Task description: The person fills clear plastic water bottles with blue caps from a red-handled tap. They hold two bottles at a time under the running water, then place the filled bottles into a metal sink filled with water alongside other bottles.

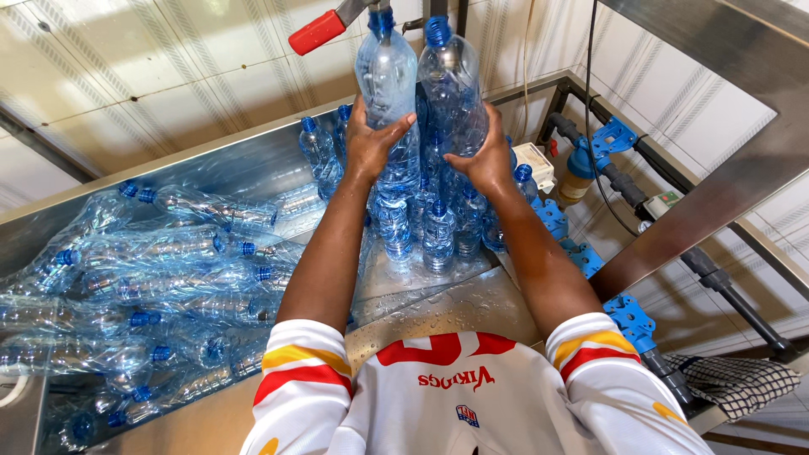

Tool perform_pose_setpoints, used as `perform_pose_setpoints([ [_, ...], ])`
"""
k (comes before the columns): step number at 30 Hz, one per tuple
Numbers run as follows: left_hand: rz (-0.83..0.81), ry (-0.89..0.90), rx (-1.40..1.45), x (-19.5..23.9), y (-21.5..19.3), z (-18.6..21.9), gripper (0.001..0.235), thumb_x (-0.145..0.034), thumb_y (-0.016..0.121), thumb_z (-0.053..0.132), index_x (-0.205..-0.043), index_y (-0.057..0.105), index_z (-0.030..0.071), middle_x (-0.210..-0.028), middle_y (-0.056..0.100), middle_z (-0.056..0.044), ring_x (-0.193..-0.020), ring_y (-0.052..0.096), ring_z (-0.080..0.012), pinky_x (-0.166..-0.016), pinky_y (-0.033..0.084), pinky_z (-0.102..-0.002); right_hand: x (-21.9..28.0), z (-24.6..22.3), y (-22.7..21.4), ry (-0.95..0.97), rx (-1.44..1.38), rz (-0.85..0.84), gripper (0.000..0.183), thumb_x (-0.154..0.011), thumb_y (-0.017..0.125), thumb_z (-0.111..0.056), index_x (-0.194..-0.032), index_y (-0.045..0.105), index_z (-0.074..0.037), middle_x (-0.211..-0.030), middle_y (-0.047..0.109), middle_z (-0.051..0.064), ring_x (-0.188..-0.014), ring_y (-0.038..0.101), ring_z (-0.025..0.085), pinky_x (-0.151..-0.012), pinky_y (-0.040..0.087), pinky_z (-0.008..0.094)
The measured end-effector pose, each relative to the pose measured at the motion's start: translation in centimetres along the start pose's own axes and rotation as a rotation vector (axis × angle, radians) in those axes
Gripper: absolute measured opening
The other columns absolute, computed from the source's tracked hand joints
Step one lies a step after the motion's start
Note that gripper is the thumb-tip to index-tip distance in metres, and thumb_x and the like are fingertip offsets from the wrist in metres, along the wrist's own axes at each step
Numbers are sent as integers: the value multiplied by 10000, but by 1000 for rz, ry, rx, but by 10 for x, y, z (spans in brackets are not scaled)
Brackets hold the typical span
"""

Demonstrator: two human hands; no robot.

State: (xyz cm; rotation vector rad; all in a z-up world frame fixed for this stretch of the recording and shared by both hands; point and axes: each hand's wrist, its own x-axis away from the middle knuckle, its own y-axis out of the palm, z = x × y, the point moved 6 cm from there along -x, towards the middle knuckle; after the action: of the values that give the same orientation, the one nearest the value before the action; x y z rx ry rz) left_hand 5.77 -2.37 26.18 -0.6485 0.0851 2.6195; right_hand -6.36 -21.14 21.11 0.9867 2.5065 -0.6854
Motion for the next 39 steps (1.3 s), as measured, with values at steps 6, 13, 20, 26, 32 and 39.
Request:
perform_pose_setpoints([
  [6,64,-67,-114,22,-15,-11,1072,-843,1044,531,-1615,513,9,-1561,587,-371,-1474,555,-563,-1242,422,-687,-6,-5,-3,-95,152,74,1086,-691,1026,-2,-1618,469,-99,-1493,607,266,-1394,609,527,-1199,479,652],
  [13,237,-144,-358,32,-57,-25,1112,-706,1120,490,-1600,579,110,-1479,684,-310,-1425,614,-518,-1223,469,-605,-11,-12,20,-154,141,35,1125,-652,1033,16,-1630,497,-136,-1498,618,255,-1407,604,530,-1197,454,667],
  [20,319,96,-478,29,-63,-14,925,-700,1135,402,-1468,696,131,-1402,738,-268,-1358,664,-505,-1181,497,-613,-8,-6,25,-102,33,-9,1123,-672,1026,2,-1637,467,-128,-1554,566,278,-1468,545,558,-1234,418,681],
  [26,309,148,-413,18,-49,-9,1016,-660,1156,352,-1501,656,79,-1454,673,-323,-1403,615,-536,-1231,458,-599,-9,2,7,-101,106,12,1085,-679,1020,12,-1618,483,-84,-1540,566,273,-1476,538,527,-1254,410,641],
  [32,272,20,-512,31,-58,-16,985,-723,1138,449,-1527,654,153,-1468,701,-231,-1409,646,-464,-1218,483,-570,-5,-2,16,-96,59,-30,1149,-662,1053,24,-1648,469,-62,-1562,557,283,-1497,522,519,-1275,397,633],
  [39,222,-473,-534,98,-83,-87,1218,-730,987,604,-1709,419,153,-1693,428,-246,-1576,334,-518,-1246,327,-652,-7,-4,68,86,-75,-281,1371,-717,1098,-381,-1745,215,-170,-1831,260,250,-1676,278,470,-1314,344,602],
])
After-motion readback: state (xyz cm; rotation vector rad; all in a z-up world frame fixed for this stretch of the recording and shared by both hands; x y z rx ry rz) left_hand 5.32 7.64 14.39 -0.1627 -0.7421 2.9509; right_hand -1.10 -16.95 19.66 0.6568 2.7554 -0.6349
